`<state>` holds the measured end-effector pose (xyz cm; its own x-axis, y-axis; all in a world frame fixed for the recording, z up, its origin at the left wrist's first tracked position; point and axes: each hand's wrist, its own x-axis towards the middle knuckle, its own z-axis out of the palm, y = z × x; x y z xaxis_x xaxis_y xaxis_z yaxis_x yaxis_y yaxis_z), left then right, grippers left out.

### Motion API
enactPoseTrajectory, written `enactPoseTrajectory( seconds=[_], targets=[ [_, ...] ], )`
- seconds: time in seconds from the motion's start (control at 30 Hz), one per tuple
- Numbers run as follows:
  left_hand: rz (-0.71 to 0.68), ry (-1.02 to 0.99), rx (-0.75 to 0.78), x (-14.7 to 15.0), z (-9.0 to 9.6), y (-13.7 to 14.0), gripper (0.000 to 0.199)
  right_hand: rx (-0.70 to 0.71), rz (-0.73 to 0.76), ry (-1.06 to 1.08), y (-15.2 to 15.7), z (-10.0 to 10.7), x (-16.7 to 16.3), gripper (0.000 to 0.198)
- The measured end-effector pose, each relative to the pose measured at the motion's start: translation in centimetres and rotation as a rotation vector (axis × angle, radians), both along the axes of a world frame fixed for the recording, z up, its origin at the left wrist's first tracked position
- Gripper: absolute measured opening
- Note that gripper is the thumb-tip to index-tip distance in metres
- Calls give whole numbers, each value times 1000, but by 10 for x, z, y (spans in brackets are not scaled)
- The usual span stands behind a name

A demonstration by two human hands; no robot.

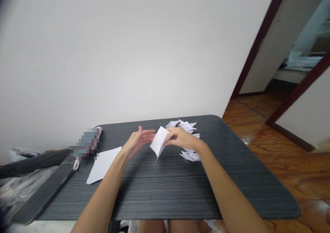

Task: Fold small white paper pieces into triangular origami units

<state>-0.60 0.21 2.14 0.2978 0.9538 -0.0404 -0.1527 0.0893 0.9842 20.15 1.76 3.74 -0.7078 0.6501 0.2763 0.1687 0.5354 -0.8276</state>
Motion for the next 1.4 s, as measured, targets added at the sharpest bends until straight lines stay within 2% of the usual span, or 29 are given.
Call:
enactPoseTrajectory(
  seconds=[0.13, 0.23, 0.33, 0.4, 0.47, 0.6, 0.77, 1.03, 1.17, 1.4],
  targets=[
    [-28, 234, 154, 2, -2, -2, 41, -12, 72, -70, -4, 2, -4, 13],
    [30, 300, 229, 4, -4, -2, 25, -38, 122, -93, -5, 6, -2, 14],
    [102, 319, 233, 1, -4, 0, 22, -53, 161, -151, -6, 10, 1, 16],
    [100, 325, 209, -1, -4, 1, 22, -56, 171, -163, -6, 10, 1, 15],
    [86, 336, 223, -1, -4, 1, 21, -57, 129, -110, -5, 7, -2, 15],
    [84, 310, 310, 6, -6, -2, 22, -91, -96, 45, 0, -6, -11, 16],
    [87, 305, 335, 15, -5, -9, 27, -67, -292, 47, 4, -18, -16, 20],
    [161, 361, 411, 21, -7, -13, 23, 43, -390, 44, -6, -14, -27, 17],
    [231, 370, 458, 21, -8, -13, 22, 69, -361, 94, -6, -12, -25, 14],
    [319, 322, 443, 24, -9, -12, 20, 105, -435, 184, -1, -14, -23, 12]
  ],
)
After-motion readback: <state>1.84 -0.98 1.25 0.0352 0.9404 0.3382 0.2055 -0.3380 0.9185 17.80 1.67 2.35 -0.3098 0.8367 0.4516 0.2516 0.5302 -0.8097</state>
